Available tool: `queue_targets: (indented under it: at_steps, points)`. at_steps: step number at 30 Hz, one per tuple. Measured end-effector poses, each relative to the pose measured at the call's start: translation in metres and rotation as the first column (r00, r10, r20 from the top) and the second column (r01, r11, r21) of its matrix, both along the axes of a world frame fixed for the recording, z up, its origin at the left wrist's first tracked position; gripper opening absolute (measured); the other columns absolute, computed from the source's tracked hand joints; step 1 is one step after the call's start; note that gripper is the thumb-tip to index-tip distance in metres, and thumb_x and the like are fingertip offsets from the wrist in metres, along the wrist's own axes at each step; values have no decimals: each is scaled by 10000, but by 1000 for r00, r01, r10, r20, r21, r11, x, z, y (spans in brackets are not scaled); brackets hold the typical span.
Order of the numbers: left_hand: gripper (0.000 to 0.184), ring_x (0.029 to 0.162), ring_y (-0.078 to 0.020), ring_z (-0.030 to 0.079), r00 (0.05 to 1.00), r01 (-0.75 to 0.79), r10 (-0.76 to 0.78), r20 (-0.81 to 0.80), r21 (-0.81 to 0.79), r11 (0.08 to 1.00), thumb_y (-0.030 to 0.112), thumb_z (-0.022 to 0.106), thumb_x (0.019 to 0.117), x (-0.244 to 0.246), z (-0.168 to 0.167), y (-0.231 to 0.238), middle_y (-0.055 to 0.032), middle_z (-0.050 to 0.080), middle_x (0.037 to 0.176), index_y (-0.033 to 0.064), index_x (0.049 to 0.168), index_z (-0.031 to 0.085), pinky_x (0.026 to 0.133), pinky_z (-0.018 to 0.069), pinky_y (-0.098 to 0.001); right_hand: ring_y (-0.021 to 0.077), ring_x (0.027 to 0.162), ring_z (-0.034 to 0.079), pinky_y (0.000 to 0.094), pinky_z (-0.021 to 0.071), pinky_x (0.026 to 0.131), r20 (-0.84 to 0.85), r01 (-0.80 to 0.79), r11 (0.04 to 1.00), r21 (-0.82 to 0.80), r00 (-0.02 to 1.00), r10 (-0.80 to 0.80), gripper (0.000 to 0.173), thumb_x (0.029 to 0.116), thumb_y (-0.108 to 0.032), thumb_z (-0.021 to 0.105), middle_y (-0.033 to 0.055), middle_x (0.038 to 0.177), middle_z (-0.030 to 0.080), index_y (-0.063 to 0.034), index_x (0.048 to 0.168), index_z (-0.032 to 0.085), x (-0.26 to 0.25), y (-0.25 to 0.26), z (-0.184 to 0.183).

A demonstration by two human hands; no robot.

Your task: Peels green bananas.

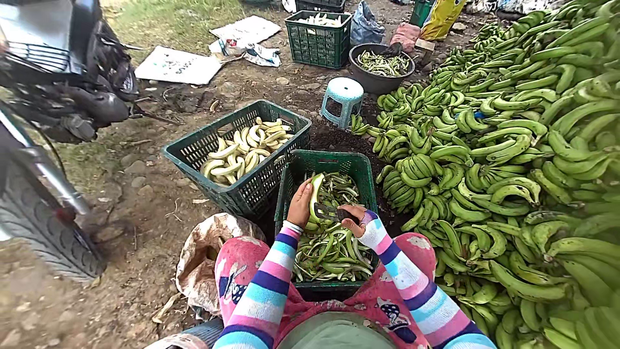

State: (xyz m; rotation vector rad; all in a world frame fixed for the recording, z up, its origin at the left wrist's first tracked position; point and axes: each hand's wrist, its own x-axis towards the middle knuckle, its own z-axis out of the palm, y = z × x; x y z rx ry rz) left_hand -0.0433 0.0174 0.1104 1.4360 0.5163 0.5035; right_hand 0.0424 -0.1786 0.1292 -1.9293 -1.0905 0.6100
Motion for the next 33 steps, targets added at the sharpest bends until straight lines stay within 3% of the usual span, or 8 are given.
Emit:
queue_targets:
  at_steps: [7,14,17,21,25,28,30,33]
  points:
    - [431,873,-74,647,998,-39,37,49,36,999,220,310,1117,4,-1,-19,-91,674,1138,18,1437,517,824,554,-276,398,1222,609,563,437,1088,88,-7,999,-43,996,11,547,1013,-427,562,261,1285,649,-49,1403,620,7,1,-18]
    - [430,905,-103,665,989,84,-93,-115,-87,993,191,269,1130,-18,-25,-51,-119,673,1066,-65,1398,488,852,563,-294,444,1139,619,652,400,1026,364,534,807,253,720,-591,482,950,-375,687,248,1194,672,-120,1360,672,23,17,-34]
    - [428,910,-110,679,994,-50,43,-97,-66,997,187,258,1130,-26,-32,-39,-123,690,1085,-46,1446,428,844,569,-299,423,1197,617,632,431,1059,226,430,901,48,874,-430,505,994,-388,634,239,1257,669,-132,1429,613,9,16,-27]
    - [515,1241,-139,591,966,-241,221,134,155,958,250,270,1116,-16,-32,-14,-172,516,1483,-4,1558,339,1080,471,-334,412,1215,625,619,437,1073,95,201,973,-116,977,-191,542,1009,-466,580,238,1280,671,-130,1433,615,-28,12,-36]
    - [541,1125,-71,625,895,-382,309,322,196,903,334,282,1118,3,-26,-9,-118,560,1402,9,1546,341,1012,514,-309,418,1226,615,607,413,1093,127,234,970,-71,966,-224,540,1007,-464,568,246,1274,671,-116,1416,630,-39,8,-27]
    - [482,1087,-73,629,976,-175,168,139,43,984,291,305,1125,-1,-12,-29,-85,609,1336,32,1521,399,970,527,-306,449,1170,627,651,433,1041,317,314,949,-14,902,-293,504,984,-458,630,252,1220,682,-157,1387,661,-9,10,-27]
    - [395,823,-74,646,988,61,-79,-134,-129,990,255,354,1123,-7,-4,-34,-62,684,1046,52,1430,498,734,557,-266,459,1180,606,662,410,1051,376,393,919,-17,855,-358,517,983,-454,653,256,1251,657,-175,1417,634,15,11,-24]
    - [416,925,-141,671,877,297,-370,-306,-258,919,231,330,1132,-14,-4,-26,-122,671,1141,33,1475,456,829,566,-323,447,1208,599,646,405,1052,312,508,861,-35,824,-473,528,1012,-469,601,246,1290,649,-177,1451,599,29,16,-22]
